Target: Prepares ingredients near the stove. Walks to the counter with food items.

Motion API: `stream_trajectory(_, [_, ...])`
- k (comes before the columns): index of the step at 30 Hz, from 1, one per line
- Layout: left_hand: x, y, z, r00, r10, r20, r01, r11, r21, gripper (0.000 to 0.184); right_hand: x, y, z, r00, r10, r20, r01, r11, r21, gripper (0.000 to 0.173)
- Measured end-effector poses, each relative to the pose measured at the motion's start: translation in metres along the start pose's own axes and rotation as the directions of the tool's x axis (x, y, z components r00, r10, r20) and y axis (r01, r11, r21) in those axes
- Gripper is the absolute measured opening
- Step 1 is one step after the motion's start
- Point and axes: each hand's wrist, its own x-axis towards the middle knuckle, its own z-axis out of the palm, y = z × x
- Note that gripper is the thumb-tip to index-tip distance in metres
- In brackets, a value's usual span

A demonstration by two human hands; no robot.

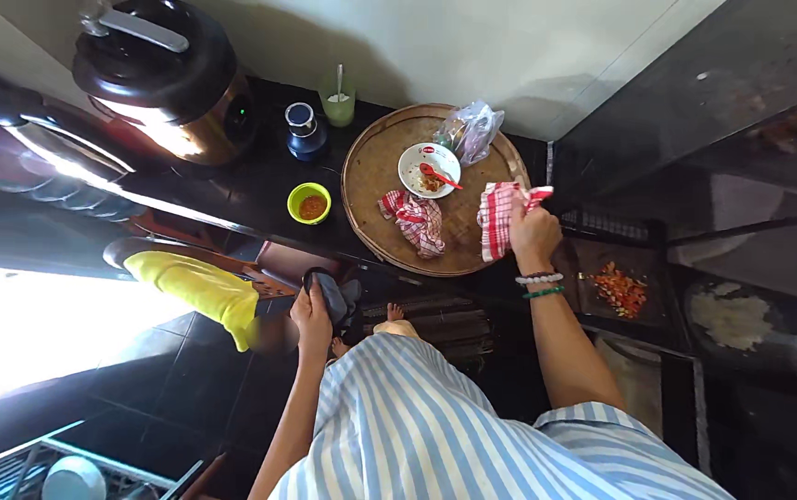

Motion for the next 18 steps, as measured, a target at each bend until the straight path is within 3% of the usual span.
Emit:
stream_trajectory(2, [0.003,0.000,-0.010,0.999,-0.036,0.035,0.035,0.999,0.028,0.037,-0.008,-0.001,-0.009,0.998,0.063,0.014,-0.064,0.997,0.051,0.076])
stream_trajectory(5, [0.004,0.004,-0.022,0.985,-0.092,0.148,0.092,0.996,0.010,0.040,-0.021,-0.004,-0.016,1.000,-0.018,-0.006,0.019,0.982,0.189,0.051])
stream_trajectory(7, [0.002,0.006,-0.030,0.972,-0.046,0.230,0.029,0.997,0.078,0.042,-0.035,-0.004,-0.019,0.996,-0.081,-0.029,0.086,0.969,0.230,0.043])
stream_trajectory(9, [-0.002,0.011,-0.038,0.967,0.030,0.255,-0.114,0.940,0.322,0.045,-0.049,-0.009,-0.024,0.998,-0.027,-0.058,0.038,0.980,0.198,0.040])
stream_trajectory(11, [-0.004,0.018,-0.042,0.958,0.157,0.240,-0.261,0.824,0.502,0.043,-0.056,-0.015,-0.033,0.993,0.110,-0.045,-0.098,0.973,0.210,0.046])
stream_trajectory(14, [0.001,0.019,-0.045,0.937,0.259,0.236,-0.345,0.793,0.502,0.035,-0.046,-0.016,-0.039,0.975,0.204,-0.084,-0.186,0.966,0.179,0.065])
stream_trajectory(16, [0.004,0.017,-0.045,0.932,0.302,0.201,-0.361,0.829,0.426,0.033,-0.031,-0.012,-0.037,0.991,0.122,-0.063,-0.119,0.992,0.049,0.064])
stream_trajectory(18, [0.003,0.019,-0.043,0.940,0.308,0.146,-0.341,0.847,0.407,0.033,-0.024,-0.011,-0.037,0.999,-0.043,0.006,0.043,0.999,-0.030,0.058])
